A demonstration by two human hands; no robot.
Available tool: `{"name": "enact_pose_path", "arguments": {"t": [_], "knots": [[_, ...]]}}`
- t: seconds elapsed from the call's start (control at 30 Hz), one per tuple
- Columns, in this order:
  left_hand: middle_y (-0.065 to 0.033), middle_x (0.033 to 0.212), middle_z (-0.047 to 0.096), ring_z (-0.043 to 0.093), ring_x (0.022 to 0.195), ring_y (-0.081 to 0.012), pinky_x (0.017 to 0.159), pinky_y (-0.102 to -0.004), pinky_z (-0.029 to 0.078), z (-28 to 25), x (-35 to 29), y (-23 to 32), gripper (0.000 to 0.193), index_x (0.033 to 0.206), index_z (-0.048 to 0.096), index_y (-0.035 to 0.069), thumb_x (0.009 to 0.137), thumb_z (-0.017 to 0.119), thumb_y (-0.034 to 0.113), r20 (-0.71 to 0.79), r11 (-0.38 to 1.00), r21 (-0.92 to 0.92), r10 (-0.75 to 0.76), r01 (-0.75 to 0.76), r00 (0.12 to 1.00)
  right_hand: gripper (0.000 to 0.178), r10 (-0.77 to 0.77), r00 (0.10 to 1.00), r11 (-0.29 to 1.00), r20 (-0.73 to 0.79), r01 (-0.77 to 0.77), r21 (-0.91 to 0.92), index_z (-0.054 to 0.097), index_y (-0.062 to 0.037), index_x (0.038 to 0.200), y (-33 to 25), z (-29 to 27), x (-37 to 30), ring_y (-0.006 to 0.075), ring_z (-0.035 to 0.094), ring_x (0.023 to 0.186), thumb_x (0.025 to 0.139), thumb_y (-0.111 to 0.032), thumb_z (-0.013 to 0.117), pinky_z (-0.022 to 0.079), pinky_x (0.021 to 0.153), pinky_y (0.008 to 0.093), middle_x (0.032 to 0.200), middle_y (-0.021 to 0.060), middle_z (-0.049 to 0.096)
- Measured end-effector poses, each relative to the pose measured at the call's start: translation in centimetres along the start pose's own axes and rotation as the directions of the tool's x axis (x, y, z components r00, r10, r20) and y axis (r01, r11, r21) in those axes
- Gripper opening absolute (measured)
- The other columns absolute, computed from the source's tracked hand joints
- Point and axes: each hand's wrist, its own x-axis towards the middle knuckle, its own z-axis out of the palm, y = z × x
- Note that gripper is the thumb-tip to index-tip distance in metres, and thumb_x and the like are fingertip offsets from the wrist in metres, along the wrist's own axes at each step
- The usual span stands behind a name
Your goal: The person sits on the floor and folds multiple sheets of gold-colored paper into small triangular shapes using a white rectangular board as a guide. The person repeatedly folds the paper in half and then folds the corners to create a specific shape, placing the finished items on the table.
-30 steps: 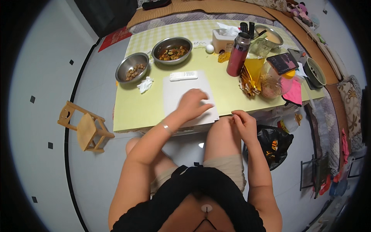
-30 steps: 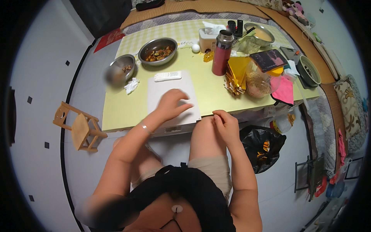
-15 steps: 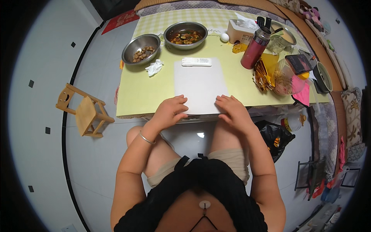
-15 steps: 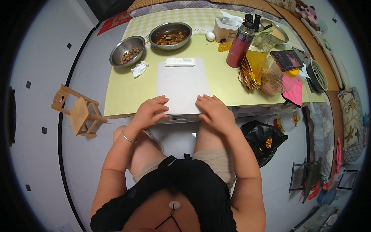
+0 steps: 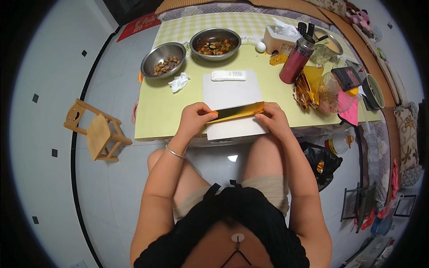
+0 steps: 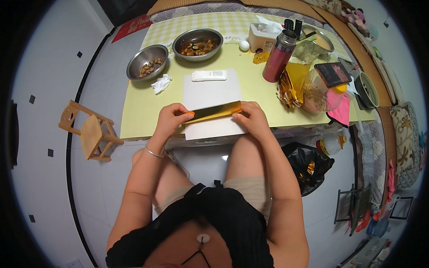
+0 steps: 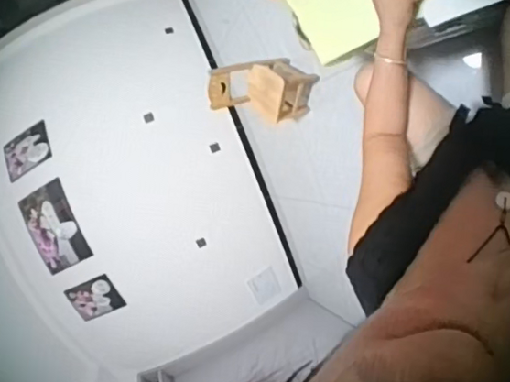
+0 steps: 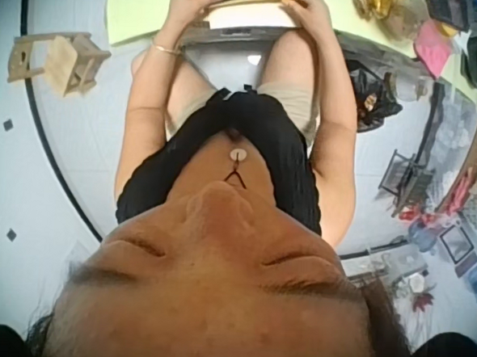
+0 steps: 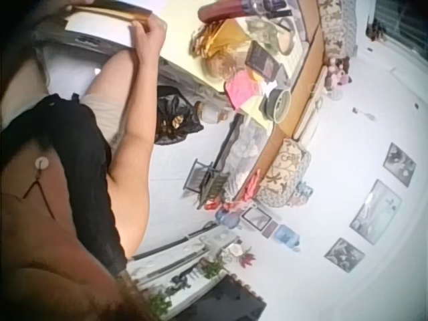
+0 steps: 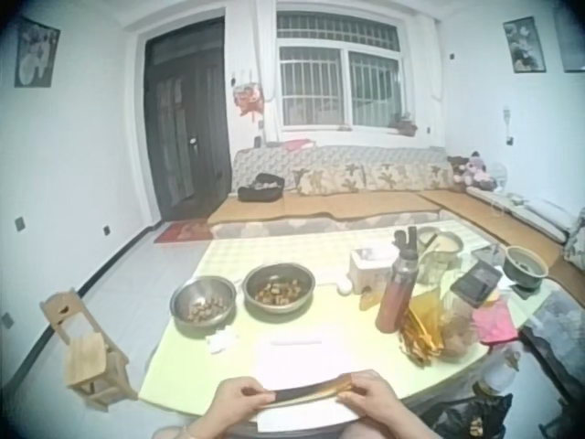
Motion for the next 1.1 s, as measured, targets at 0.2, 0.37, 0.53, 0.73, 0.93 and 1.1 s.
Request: {"name": "enact_pose_path", "arguments": {"t": [0.2, 0.37, 0.53, 0.73, 0.93, 1.1], "knots": [[-0.0013, 0.076, 0.068, 0.058, 0.069, -0.0057, 0.062, -0.0233, 0.046, -0.3, 2.4, -4.2, 0.028, 0.111, 0.064, -0.003, 0.089, 0.075, 0.010, -0.104, 0.977, -0.160, 0.123, -0.139, 0.987, 0.022, 0.338, 0.937, 0.941, -0.082, -0.337, 0.029, 0.074, -0.0026, 0.091, 0.4, 1.2, 2.7, 0.0240, 0.062, 0.070, 0.087, -0.024, 0.076, 0.048, 0.067, 0.0368, 0.082, 0.0114, 0.069], [-0.0003, 0.071, 0.063, 0.055, 0.062, -0.0095, 0.062, -0.0260, 0.046, 1.4, 2.1, -3.4, 0.032, 0.116, 0.061, -0.004, 0.088, 0.072, 0.005, -0.319, 0.963, 0.237, 0.199, -0.126, 0.927, 0.034, 0.302, 0.928, 0.884, -0.219, -0.358, -0.301, 0.071, -0.0062, 0.082, -0.8, 2.4, 4.2, 0.0313, 0.067, 0.074, 0.089, -0.039, 0.071, 0.050, 0.067, 0.0423, 0.081, 0.0117, 0.071], [-0.0073, 0.068, 0.060, 0.058, 0.062, -0.0191, 0.062, -0.0324, 0.049, 2.3, 2.4, -3.6, 0.048, 0.125, 0.060, -0.005, 0.082, 0.076, 0.008, -0.380, 0.832, 0.541, 0.371, -0.122, 0.847, 0.031, 0.337, 0.911, 0.820, -0.240, -0.409, -0.401, 0.068, -0.0072, 0.078, -1.7, 2.9, 4.7, 0.0317, 0.067, 0.073, 0.086, -0.037, 0.073, 0.051, 0.066, 0.0432, 0.082, 0.0107, 0.070], [-0.0105, 0.075, 0.060, 0.058, 0.074, -0.0269, 0.070, -0.0405, 0.050, 2.3, 2.4, -3.3, 0.054, 0.128, 0.060, -0.006, 0.078, 0.075, 0.011, -0.334, 0.797, 0.592, 0.378, -0.120, 0.863, 0.031, 0.297, 0.920, 0.823, -0.256, -0.383, -0.420, 0.066, -0.0075, 0.078, -1.4, 3.0, 4.5, 0.0301, 0.067, 0.071, 0.086, -0.037, 0.074, 0.051, 0.065, 0.0424, 0.077, 0.0095, 0.069], [-0.0127, 0.081, 0.063, 0.059, 0.079, -0.0301, 0.075, -0.0414, 0.051, 2.4, 2.3, -2.2, 0.053, 0.127, 0.062, -0.003, 0.077, 0.075, 0.010, -0.274, 0.753, 0.647, 0.378, -0.121, 0.884, 0.030, 0.290, 0.924, 0.829, -0.248, -0.372, -0.418, 0.066, -0.0076, 0.081, -1.2, 3.0, 4.3, 0.0292, 0.067, 0.071, 0.085, -0.036, 0.075, 0.051, 0.066, 0.0412, 0.077, 0.0093, 0.069], [-0.0228, 0.121, 0.062, 0.059, 0.114, -0.0380, 0.099, -0.0422, 0.049, 2.0, 2.8, -0.6, 0.050, 0.132, 0.063, 0.008, 0.082, 0.069, 0.007, 0.097, 0.288, 0.868, 0.701, -0.405, 0.706, 0.033, 0.265, 0.922, 0.823, -0.281, -0.369, -0.433, 0.066, -0.0038, 0.102, -1.6, 2.8, 4.6, 0.0304, 0.068, 0.083, 0.083, -0.029, 0.078, 0.053, 0.074, 0.0402, 0.097, 0.0133, 0.070]]}}
